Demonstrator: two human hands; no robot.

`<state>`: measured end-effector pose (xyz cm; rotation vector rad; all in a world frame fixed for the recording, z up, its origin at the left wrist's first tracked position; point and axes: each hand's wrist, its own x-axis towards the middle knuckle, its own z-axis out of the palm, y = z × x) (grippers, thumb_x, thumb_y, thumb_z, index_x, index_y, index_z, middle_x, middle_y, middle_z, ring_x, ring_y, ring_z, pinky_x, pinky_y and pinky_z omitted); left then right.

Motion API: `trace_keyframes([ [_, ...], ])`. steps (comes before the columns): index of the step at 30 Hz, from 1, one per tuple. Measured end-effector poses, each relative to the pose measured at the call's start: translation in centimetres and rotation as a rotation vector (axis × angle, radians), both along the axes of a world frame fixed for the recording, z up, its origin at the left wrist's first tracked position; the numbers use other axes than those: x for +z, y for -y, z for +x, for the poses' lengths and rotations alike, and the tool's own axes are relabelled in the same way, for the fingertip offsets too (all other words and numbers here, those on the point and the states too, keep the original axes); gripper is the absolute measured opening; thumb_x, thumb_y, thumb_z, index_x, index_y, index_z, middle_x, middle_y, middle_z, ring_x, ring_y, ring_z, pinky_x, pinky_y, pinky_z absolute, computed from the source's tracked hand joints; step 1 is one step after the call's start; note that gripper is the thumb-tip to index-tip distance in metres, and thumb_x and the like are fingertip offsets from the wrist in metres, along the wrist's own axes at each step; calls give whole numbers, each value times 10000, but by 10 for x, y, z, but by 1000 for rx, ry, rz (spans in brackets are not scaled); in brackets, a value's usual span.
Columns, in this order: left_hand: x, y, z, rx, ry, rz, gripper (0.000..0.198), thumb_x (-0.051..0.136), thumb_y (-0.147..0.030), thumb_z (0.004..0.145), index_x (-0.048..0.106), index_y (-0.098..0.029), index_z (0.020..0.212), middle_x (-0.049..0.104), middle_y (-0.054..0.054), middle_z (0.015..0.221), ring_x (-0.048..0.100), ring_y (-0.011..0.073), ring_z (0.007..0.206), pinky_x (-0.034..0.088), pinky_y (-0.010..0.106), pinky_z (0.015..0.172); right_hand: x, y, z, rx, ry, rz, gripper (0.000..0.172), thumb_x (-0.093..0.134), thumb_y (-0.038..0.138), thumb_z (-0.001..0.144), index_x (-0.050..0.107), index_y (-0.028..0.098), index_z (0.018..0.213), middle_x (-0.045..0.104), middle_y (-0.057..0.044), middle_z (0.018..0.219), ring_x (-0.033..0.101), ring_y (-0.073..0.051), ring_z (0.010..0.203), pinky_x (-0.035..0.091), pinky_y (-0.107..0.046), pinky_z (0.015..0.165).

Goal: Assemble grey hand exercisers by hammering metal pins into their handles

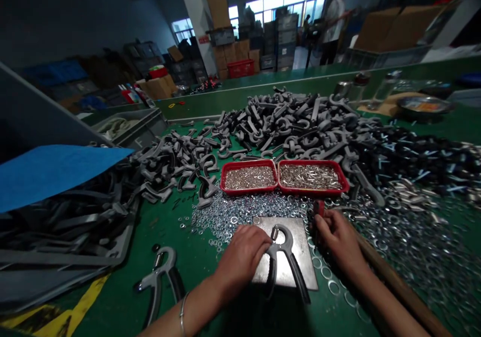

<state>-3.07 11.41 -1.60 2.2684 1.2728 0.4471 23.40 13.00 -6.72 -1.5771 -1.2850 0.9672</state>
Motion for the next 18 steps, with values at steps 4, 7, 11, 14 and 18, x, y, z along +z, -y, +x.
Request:
trace_keyframes([
  [4, -3, -3, 13, -36, -108, 84, 169, 516, -248, 986, 680, -209, 993, 684, 42, 971, 579, 217, 949, 400, 393, 887, -4, 0, 0, 27, -109, -16, 305, 547, 526, 918, 490, 227, 943, 591, 19, 703, 524, -139, 522, 399, -245, 454],
  [7, -2, -3, 18, -29, -145, 140, 137, 559, -241, 964, 691, -205, 960, 684, 43, 929, 584, 221, 915, 416, 405, 861, -3, -2, 5, 22, -228, -11, 329, 594, 535, 890, 481, 230, 940, 621, 23, 703, 537, -134, 478, 413, -244, 419],
  [11, 0, 15, 20, -15, -94, 233, 116, 566, -170, 947, 674, -194, 982, 696, 48, 952, 605, 222, 910, 458, 422, 849, 14, 2, 9, 1, -589, -40, 331, 687, 475, 851, 517, 220, 977, 626, 42, 685, 617, -142, 553, 544, -280, 559],
  [14, -7, 40, 21, 14, -76, 348, 137, 572, -154, 935, 671, -213, 1008, 665, 89, 1169, 585, 271, 1093, 467, 490, 915, 28, 11, -5, 48, -723, -54, 291, 684, 451, 868, 557, 205, 957, 677, 5, 743, 668, -149, 634, 574, -295, 655],
  [18, -24, 57, 22, 74, -107, 417, 141, 590, -124, 905, 694, -218, 923, 586, 131, 1323, 477, 333, 1304, 448, 571, 987, 23, 21, -41, 178, -584, 1, 329, 659, 493, 879, 578, 194, 988, 711, -47, 840, 717, -197, 712, 590, -321, 647],
])
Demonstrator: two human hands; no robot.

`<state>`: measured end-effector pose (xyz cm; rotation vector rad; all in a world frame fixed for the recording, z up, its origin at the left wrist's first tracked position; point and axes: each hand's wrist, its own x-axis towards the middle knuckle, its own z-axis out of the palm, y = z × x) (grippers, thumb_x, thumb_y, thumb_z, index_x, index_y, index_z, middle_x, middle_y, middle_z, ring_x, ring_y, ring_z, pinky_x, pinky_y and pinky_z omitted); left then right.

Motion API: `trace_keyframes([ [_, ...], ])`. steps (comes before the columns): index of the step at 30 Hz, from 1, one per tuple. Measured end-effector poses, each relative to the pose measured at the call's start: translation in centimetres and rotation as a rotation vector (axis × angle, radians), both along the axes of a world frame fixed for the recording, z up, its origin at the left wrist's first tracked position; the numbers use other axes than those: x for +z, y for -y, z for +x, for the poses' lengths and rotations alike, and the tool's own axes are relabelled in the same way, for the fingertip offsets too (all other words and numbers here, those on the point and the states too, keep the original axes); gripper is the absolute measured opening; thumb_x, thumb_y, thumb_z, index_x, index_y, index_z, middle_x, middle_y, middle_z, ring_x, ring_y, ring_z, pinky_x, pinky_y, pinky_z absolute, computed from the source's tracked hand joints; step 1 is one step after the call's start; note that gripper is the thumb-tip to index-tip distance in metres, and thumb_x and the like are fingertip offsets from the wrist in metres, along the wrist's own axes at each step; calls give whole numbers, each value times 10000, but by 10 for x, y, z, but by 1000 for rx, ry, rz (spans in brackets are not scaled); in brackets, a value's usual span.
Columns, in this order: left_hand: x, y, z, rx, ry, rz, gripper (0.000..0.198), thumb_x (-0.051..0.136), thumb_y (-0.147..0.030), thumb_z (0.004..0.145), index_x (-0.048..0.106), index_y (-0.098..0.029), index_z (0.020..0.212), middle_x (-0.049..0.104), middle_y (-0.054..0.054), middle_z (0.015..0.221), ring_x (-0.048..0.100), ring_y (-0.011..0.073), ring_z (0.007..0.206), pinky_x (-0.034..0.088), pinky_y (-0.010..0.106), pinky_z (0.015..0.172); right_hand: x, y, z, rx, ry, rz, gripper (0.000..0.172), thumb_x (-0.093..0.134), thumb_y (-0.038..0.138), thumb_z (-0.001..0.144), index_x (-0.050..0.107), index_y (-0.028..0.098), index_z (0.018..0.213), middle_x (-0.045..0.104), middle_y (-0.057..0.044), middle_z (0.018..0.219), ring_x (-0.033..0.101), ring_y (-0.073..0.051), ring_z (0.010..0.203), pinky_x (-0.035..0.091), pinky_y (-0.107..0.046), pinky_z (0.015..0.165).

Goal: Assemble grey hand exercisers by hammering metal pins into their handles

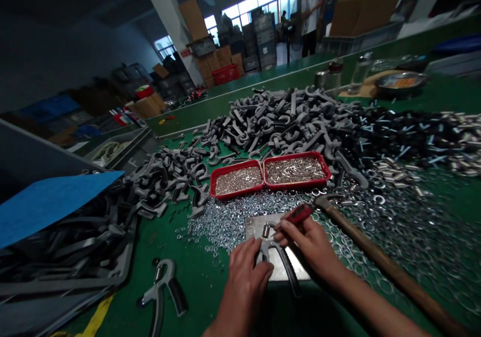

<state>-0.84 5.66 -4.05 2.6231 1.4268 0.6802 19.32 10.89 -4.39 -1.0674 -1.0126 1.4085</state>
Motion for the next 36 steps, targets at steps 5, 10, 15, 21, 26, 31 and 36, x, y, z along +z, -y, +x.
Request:
trace_keyframes([
  [5, -12, -6, -5, -28, -12, -45, 145, 579, -163, 917, 710, -222, 933, 586, 141, 1344, 507, 334, 1300, 511, 541, 951, -14, 4, -19, 11, 147, 43, 328, 604, 506, 916, 573, 190, 994, 717, -64, 874, 732, -205, 721, 599, -311, 609],
  [10, -12, -4, -6, 1, 39, -79, 170, 550, -176, 939, 714, -222, 939, 575, 125, 1372, 494, 313, 1324, 511, 518, 978, -14, 5, -17, -6, 161, 34, 318, 595, 505, 925, 559, 196, 990, 726, -66, 873, 727, -190, 701, 592, -285, 592],
  [15, -7, 1, -1, 33, 73, -156, 164, 538, -164, 941, 690, -224, 936, 567, 107, 1392, 464, 305, 1353, 487, 536, 1009, -16, 4, -19, -31, 179, 18, 314, 594, 506, 923, 547, 207, 1003, 731, -72, 894, 728, -201, 709, 592, -290, 574],
  [21, -11, 4, -1, 56, 118, -206, 208, 482, -137, 951, 667, -222, 991, 533, 93, 1440, 412, 289, 1400, 469, 557, 1039, -8, 7, -18, -3, 457, 120, 270, 527, 485, 951, 542, 220, 996, 725, -51, 826, 723, -219, 722, 569, -320, 642],
  [26, -25, 10, 0, 68, 173, -207, 243, 427, -140, 971, 652, -218, 1019, 491, 84, 1485, 349, 263, 1444, 458, 535, 1066, 9, 6, -27, 143, 947, 356, 246, 394, 397, 986, 551, 207, 969, 708, -92, 811, 696, -266, 736, 493, -349, 655],
  [31, -40, 12, 5, 116, 207, -97, 242, 417, -123, 973, 641, -210, 1002, 521, 97, 1458, 383, 257, 1427, 446, 513, 1075, 20, -7, -39, 233, 1058, 350, 175, 364, 333, 1003, 489, 211, 988, 686, -72, 789, 672, -249, 718, 442, -316, 632],
  [36, -42, 12, 5, 107, 239, -112, 210, 431, -120, 978, 618, -200, 1027, 494, 109, 1481, 350, 264, 1445, 415, 515, 1092, 15, -4, -36, 307, 1052, 449, 187, 340, 312, 1007, 495, 212, 977, 679, -81, 858, 662, -238, 776, 458, -329, 695],
])
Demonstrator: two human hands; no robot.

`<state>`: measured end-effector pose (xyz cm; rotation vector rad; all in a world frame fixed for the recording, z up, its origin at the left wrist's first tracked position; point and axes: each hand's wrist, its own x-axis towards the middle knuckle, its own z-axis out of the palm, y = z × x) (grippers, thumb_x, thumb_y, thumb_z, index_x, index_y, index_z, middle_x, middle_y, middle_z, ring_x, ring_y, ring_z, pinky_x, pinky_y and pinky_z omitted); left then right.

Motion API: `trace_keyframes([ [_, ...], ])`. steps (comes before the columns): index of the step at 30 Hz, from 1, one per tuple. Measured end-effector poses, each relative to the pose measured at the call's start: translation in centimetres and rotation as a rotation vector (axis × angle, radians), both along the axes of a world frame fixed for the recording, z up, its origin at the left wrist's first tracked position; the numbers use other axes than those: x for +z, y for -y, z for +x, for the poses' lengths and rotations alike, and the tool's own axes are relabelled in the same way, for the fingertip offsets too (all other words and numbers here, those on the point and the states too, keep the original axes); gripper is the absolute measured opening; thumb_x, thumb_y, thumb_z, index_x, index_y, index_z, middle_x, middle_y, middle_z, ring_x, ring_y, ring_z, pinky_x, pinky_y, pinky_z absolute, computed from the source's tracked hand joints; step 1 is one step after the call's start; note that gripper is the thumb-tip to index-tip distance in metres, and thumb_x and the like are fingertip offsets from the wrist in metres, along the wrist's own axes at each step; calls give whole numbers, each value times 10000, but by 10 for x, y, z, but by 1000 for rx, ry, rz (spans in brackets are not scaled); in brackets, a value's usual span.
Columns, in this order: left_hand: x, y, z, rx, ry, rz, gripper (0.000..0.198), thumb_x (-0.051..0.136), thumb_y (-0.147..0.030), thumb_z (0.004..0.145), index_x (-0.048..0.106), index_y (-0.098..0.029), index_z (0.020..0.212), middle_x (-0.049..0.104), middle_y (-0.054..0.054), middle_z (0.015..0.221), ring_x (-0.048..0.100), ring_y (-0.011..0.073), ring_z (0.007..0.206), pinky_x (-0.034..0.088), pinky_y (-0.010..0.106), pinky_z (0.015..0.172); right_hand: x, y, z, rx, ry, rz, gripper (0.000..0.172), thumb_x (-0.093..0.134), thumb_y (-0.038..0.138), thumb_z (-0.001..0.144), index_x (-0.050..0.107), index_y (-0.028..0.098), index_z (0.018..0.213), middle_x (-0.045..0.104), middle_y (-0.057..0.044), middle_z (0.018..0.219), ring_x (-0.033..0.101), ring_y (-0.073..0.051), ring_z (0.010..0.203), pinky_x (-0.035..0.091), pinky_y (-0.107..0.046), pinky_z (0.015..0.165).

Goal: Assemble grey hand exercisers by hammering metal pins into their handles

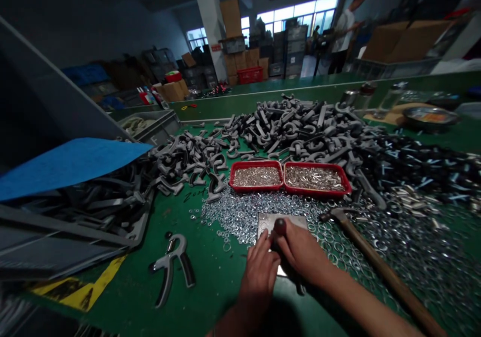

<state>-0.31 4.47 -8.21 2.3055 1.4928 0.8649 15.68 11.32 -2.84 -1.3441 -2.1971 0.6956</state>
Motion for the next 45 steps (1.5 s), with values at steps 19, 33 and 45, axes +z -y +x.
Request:
trace_keyframes([
  [19, 57, -28, -9, 93, 165, -163, 85, 601, -210, 922, 672, -218, 876, 720, 13, 941, 632, 212, 955, 452, 402, 913, 40, 16, 48, -223, -306, -68, 269, 448, 482, 959, 507, 248, 839, 622, -2, 716, 609, -210, 665, 448, -307, 622],
  [33, 57, -68, 5, -185, -394, 48, 148, 558, -203, 963, 687, -184, 895, 661, 46, 901, 554, 210, 916, 374, 399, 865, -29, 43, 80, -399, -115, -212, 302, 362, 446, 982, 583, 250, 921, 725, -52, 887, 692, -276, 854, 476, -378, 777],
  [45, 52, -59, 15, -293, -582, 270, 267, 438, -104, 960, 671, -140, 834, 618, 96, 830, 534, 250, 853, 394, 485, 920, -6, 56, 140, -420, 329, 193, 286, 412, 334, 947, 642, 189, 1037, 668, -142, 954, 621, -320, 857, 494, -455, 759],
])
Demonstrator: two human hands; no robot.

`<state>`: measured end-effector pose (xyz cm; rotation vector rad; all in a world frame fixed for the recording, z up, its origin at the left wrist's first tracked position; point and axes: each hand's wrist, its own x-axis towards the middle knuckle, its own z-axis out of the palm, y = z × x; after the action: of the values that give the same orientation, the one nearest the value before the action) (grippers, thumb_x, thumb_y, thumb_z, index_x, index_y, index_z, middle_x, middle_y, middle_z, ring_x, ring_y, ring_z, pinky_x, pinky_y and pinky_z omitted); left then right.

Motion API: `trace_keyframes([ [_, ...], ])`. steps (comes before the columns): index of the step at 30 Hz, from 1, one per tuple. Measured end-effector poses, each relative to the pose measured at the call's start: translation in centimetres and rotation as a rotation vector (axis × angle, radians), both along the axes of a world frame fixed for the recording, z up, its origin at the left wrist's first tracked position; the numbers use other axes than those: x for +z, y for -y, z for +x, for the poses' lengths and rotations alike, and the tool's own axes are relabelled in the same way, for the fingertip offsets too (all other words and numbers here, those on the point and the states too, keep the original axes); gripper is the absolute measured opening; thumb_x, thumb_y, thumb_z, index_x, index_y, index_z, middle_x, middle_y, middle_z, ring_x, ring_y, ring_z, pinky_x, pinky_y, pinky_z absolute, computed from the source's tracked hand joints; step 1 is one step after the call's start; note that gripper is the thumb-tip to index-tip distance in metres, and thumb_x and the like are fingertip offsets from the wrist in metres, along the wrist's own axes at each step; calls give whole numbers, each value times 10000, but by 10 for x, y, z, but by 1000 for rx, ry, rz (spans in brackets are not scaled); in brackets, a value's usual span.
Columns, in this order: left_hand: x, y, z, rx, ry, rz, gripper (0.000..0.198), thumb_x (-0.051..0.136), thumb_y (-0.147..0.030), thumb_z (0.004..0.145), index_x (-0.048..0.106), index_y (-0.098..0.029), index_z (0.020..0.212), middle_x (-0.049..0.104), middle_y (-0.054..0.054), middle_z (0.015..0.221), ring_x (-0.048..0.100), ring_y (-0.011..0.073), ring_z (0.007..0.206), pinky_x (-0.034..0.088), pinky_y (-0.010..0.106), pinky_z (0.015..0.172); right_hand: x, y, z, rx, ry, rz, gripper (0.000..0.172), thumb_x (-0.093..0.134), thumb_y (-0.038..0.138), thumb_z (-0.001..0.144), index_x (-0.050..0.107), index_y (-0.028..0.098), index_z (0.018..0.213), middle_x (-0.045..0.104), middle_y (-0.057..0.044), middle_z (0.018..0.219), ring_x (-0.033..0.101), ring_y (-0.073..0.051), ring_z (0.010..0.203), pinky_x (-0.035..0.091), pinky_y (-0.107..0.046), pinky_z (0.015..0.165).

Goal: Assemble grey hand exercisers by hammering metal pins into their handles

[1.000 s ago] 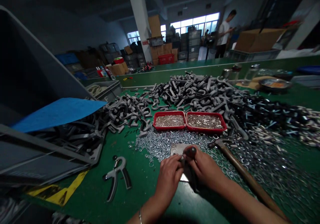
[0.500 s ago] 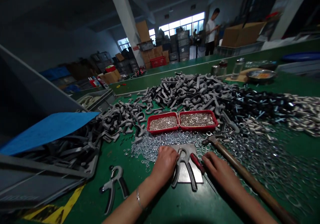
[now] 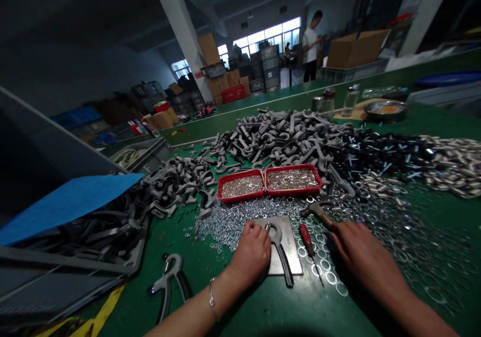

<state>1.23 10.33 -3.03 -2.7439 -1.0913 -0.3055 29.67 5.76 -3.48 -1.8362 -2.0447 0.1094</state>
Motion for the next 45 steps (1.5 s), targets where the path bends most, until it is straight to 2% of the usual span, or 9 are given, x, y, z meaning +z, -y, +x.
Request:
trace_keyframes([
  [5, -1, 2, -13, 45, 160, -162, 213, 495, -158, 966, 689, -180, 1050, 662, 90, 976, 563, 245, 955, 437, 434, 892, -12, 0, 20, 12, 213, -34, 215, 460, 256, 890, 636, 160, 968, 633, -159, 881, 591, -310, 752, 485, -441, 675],
  [12, -1, 8, -30, 216, 523, -464, 291, 590, -191, 895, 642, -237, 1178, 640, 63, 1157, 556, 234, 1110, 433, 425, 986, 3, -14, 33, 64, -48, 22, 209, 469, 389, 896, 574, 208, 905, 637, -136, 920, 624, -286, 828, 513, -410, 741],
  [19, -3, 8, -33, 288, 482, -518, 409, 750, -329, 749, 611, -217, 1117, 601, 70, 1149, 511, 283, 1096, 410, 455, 971, 42, 9, -29, 202, -373, -396, 358, 421, 509, 937, 654, 253, 1027, 746, -96, 968, 710, -280, 872, 580, -365, 760],
  [25, -3, 5, -31, 315, 495, -557, 375, 751, -321, 741, 602, -198, 1062, 594, 69, 1097, 509, 290, 1070, 401, 441, 948, 61, 14, -63, 228, -329, -311, 408, 384, 519, 959, 622, 275, 1184, 754, -106, 1050, 724, -289, 910, 582, -354, 751],
  [29, 0, 3, -31, 357, 486, -635, 384, 748, -335, 730, 596, -191, 1051, 580, 65, 1096, 499, 284, 1068, 386, 425, 954, 55, 8, -71, 306, -186, -408, 399, 352, 450, 983, 614, 238, 1196, 772, -111, 947, 736, -282, 750, 573, -369, 667],
  [33, 1, 2, -31, 344, 473, -645, 420, 746, -349, 720, 590, -192, 1077, 562, 71, 1136, 476, 288, 1099, 369, 419, 971, 45, 9, -75, 311, -216, -319, 407, 299, 451, 1014, 561, 225, 1227, 730, -136, 1122, 729, -253, 871, 559, -348, 741],
  [37, 1, 2, -30, 362, 472, -668, 398, 731, -353, 734, 579, -197, 1067, 565, 70, 1126, 473, 286, 1099, 373, 416, 967, 39, 9, -75, 327, -119, -459, 388, 315, 487, 1003, 610, 235, 1006, 753, -106, 914, 730, -274, 769, 541, -352, 665],
  [41, 2, 2, -29, 367, 453, -643, 400, 721, -372, 735, 578, -198, 1067, 561, 76, 1131, 473, 288, 1095, 378, 416, 962, 35, 7, -72, 298, -170, -463, 400, 271, 497, 1007, 564, 253, 1126, 738, -111, 1048, 723, -257, 806, 522, -335, 688],
  [45, 6, 3, -26, 404, 399, -610, 379, 682, -367, 746, 595, -173, 1059, 578, 99, 1119, 487, 300, 1090, 377, 434, 969, 37, -4, -71, 297, -147, -511, 362, 298, 506, 995, 563, 259, 986, 742, -82, 877, 712, -257, 749, 489, -319, 656],
])
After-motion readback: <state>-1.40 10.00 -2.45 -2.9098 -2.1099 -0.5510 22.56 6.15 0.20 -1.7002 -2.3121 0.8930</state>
